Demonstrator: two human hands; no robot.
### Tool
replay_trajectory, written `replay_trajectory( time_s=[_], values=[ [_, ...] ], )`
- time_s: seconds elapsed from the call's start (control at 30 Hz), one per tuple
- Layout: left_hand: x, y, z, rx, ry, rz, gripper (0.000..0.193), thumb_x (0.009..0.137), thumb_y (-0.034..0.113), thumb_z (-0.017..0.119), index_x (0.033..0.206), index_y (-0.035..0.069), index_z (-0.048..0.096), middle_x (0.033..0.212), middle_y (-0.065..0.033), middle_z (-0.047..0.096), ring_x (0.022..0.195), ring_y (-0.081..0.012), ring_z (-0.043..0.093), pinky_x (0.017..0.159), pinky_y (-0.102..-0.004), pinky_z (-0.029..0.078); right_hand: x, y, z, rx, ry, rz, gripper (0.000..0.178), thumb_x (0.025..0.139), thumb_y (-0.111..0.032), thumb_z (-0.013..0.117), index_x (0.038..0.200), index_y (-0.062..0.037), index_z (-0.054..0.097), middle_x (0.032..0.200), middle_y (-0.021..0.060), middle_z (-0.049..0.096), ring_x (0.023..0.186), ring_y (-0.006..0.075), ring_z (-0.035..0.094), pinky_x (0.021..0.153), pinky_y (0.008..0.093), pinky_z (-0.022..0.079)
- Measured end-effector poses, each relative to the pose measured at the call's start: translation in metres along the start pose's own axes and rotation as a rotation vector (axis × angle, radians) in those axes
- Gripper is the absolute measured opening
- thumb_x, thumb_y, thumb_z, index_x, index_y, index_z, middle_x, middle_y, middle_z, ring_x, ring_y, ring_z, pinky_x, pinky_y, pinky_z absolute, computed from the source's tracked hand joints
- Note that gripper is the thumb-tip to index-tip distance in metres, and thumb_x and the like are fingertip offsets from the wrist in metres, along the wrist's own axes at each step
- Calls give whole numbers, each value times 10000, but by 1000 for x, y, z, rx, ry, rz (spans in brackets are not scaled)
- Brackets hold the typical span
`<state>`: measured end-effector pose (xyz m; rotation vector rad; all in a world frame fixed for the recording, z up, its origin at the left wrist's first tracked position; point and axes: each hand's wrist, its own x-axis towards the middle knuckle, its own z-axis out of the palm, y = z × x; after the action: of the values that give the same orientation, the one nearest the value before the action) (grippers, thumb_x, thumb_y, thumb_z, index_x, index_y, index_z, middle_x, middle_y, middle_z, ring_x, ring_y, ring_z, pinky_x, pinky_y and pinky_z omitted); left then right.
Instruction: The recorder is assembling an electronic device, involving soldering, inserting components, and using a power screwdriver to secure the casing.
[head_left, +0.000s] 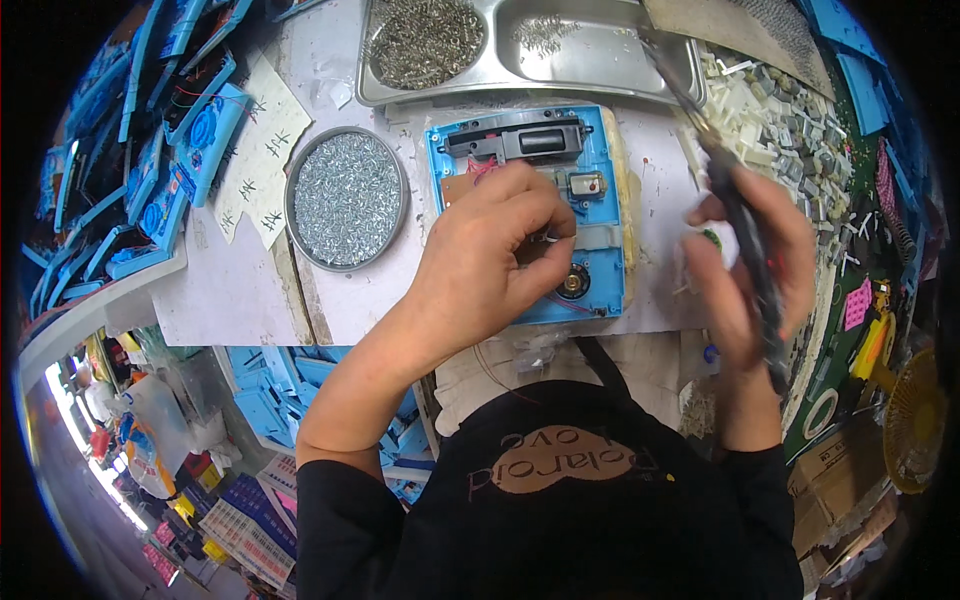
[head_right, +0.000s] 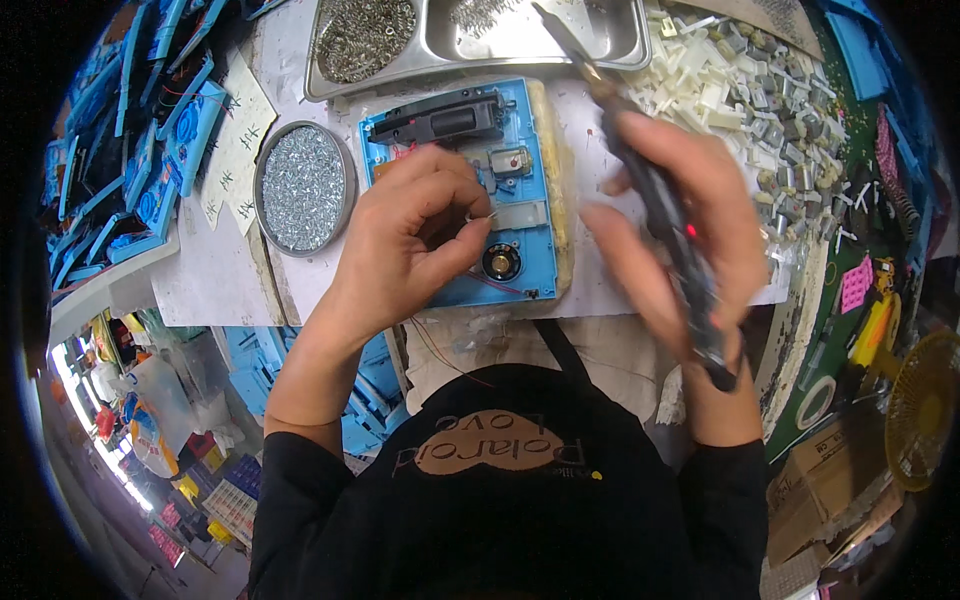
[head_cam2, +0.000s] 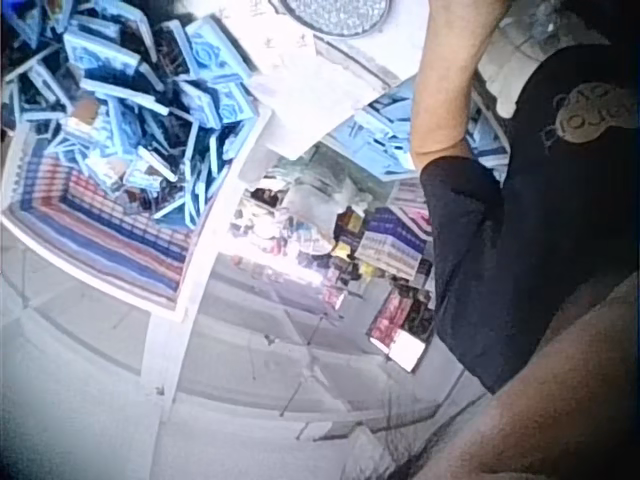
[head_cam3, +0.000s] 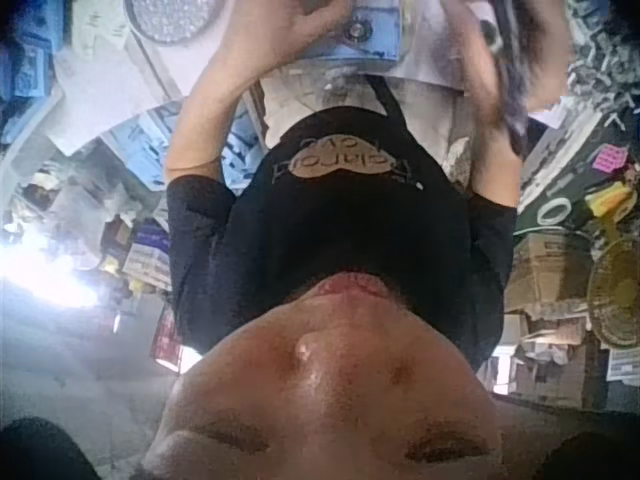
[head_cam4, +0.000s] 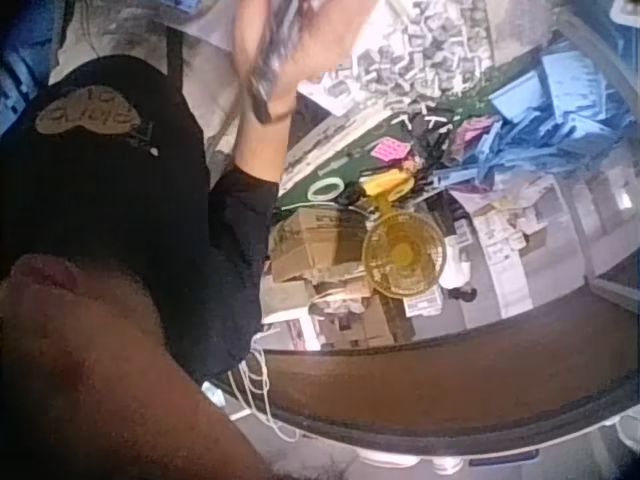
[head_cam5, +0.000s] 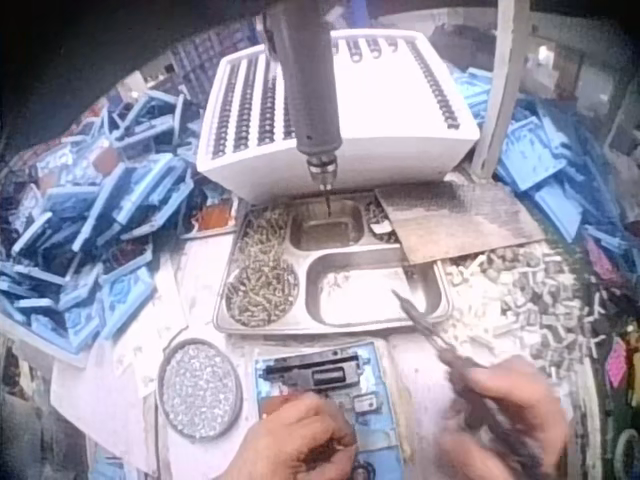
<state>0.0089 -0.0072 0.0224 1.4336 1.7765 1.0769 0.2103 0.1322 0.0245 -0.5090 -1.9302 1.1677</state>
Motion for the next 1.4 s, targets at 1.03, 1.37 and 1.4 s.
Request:
replay_trajectory(
  time_s=[1.03, 1.37, 1.4],
  values=[
    [15, -5, -20, 259, -313, 187, 173, 734, -7, 765, 862, 19, 652, 1062, -91, 559, 864, -291, 666, 740, -375, 545, 7, 3, -22, 40, -498, 28, 229, 699, -69, 737, 926, -44, 721, 675, 42, 621, 554, 173, 536, 509, 287, 400],
    [16, -4, -20, 275, -296, 218, 164, 743, 4, 772, 861, 27, 660, 1049, -95, 569, 868, -296, 672, 740, -387, 548, 8, 3, -21, 34, -511, 28, 229, 708, -59, 741, 936, -46, 719, 695, 46, 636, 569, 175, 554, 522, 284, 415],
    [16, -3, -19, 275, -295, 221, 162, 745, 4, 772, 858, 28, 658, 1048, -94, 570, 868, -296, 672, 738, -389, 547, 9, 2, -22, 32, -517, 23, 230, 707, -56, 742, 936, -46, 719, 702, 48, 641, 573, 176, 558, 524, 283, 418]
  ],
)
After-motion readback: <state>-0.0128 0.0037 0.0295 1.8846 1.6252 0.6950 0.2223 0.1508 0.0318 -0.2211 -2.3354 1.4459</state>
